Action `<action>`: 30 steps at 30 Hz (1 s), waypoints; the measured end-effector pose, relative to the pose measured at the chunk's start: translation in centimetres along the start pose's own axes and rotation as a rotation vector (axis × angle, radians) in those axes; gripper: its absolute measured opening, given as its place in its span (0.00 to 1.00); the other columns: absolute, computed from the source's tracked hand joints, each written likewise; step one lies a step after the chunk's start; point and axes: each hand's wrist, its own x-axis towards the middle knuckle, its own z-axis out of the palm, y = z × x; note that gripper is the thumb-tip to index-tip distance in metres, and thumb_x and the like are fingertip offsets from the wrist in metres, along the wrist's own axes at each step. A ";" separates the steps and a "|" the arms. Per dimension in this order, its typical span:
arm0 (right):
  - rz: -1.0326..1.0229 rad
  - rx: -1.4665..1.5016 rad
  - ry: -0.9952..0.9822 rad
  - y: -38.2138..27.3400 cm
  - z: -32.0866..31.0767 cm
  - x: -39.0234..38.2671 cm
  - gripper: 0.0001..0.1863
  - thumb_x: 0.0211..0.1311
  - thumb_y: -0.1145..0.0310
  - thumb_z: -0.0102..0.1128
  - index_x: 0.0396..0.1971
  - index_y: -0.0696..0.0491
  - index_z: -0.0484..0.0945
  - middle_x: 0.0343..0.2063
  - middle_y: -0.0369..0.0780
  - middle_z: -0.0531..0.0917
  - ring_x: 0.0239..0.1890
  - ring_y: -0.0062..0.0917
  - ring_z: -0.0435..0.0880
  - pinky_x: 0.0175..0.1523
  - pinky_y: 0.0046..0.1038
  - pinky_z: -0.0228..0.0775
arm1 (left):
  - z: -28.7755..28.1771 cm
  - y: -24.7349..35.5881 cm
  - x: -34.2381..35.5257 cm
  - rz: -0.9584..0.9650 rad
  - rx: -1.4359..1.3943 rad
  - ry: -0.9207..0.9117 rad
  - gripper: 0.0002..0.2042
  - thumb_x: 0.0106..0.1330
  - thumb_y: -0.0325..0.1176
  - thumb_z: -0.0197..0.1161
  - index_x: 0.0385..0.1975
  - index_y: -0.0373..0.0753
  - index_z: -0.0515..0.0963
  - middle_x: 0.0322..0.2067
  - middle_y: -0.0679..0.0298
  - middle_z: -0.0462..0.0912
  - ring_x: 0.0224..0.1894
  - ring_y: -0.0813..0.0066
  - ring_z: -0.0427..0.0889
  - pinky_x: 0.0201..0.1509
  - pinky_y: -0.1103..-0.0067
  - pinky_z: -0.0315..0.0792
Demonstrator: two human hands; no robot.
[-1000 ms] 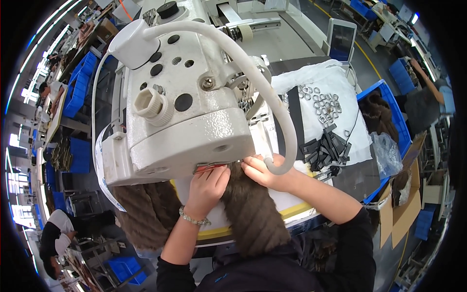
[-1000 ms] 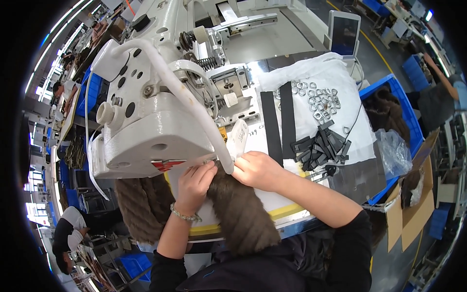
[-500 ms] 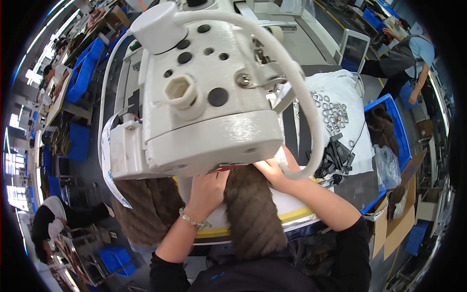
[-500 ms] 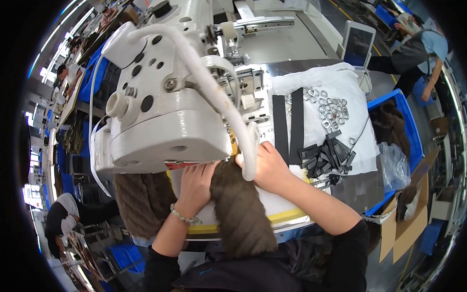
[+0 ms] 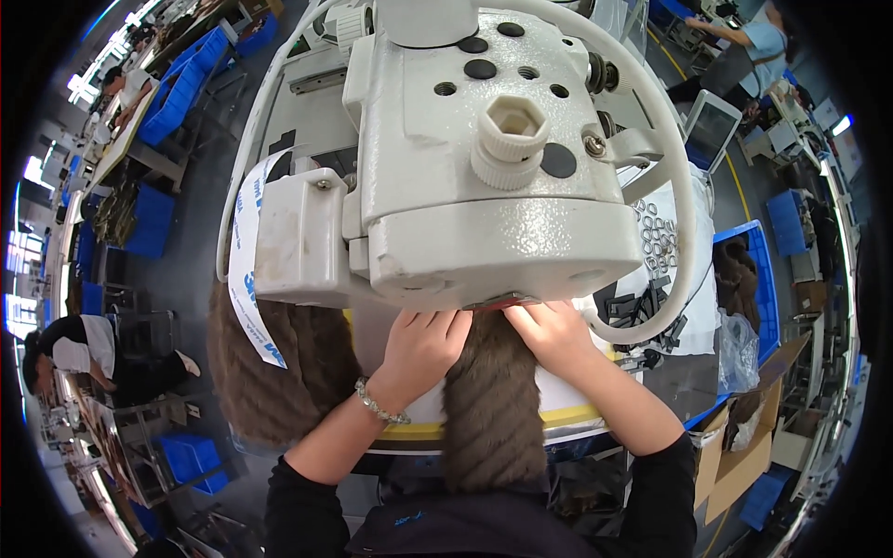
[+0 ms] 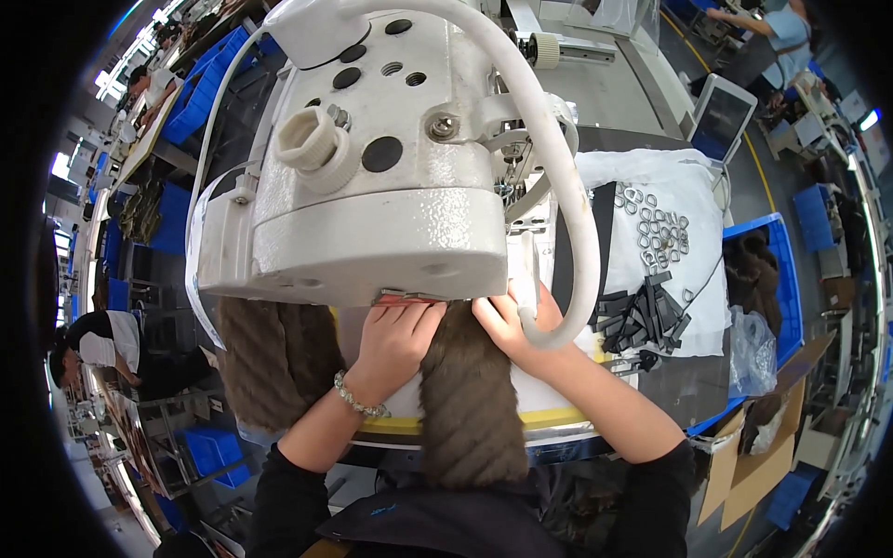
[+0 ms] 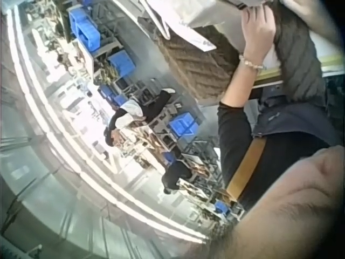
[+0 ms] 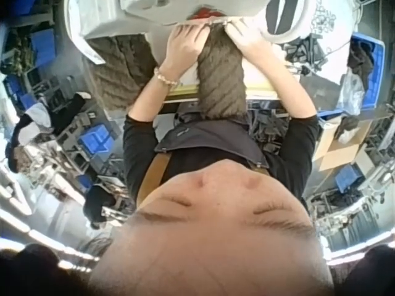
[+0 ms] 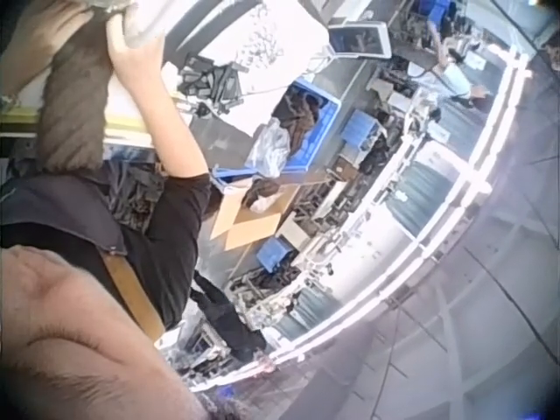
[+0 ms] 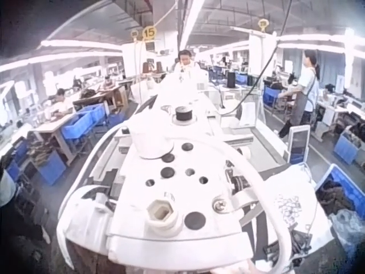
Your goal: Sewing black straps onto brown faux fur pieces using an industrial sewing machine.
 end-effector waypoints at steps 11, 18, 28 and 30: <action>0.025 -0.018 0.024 -0.3 0.0 0.1 0.13 0.50 0.73 0.59 0.38 0.54 0.79 0.38 0.39 0.82 0.45 0.33 0.80 0.51 0.36 0.70 | 0.2 -0.1 0.1 0.005 0.025 0.044 0.09 0.54 0.28 0.60 0.35 0.38 0.80 0.34 0.66 0.79 0.41 0.72 0.78 0.51 0.76 0.71; -0.007 -0.034 0.089 -0.2 0.5 0.0 0.11 0.49 0.72 0.59 0.35 0.55 0.79 0.35 0.38 0.81 0.42 0.31 0.80 0.49 0.34 0.70 | -0.1 0.0 0.3 -0.011 0.005 0.038 0.08 0.52 0.28 0.59 0.32 0.38 0.79 0.32 0.67 0.77 0.41 0.72 0.77 0.48 0.76 0.71; 0.003 -0.045 0.065 -0.5 0.2 -0.1 0.10 0.48 0.72 0.59 0.33 0.56 0.79 0.34 0.39 0.82 0.44 0.31 0.80 0.49 0.33 0.71 | 0.3 -0.3 0.2 0.016 -0.015 0.088 0.10 0.51 0.28 0.60 0.34 0.36 0.79 0.33 0.67 0.79 0.38 0.73 0.77 0.42 0.79 0.73; 0.008 -0.046 0.076 -0.5 0.2 -0.2 0.10 0.48 0.73 0.59 0.33 0.57 0.79 0.35 0.39 0.82 0.44 0.32 0.81 0.49 0.33 0.71 | 0.4 -0.4 0.2 0.013 -0.015 0.086 0.10 0.51 0.28 0.60 0.35 0.36 0.79 0.33 0.67 0.79 0.36 0.74 0.77 0.42 0.79 0.73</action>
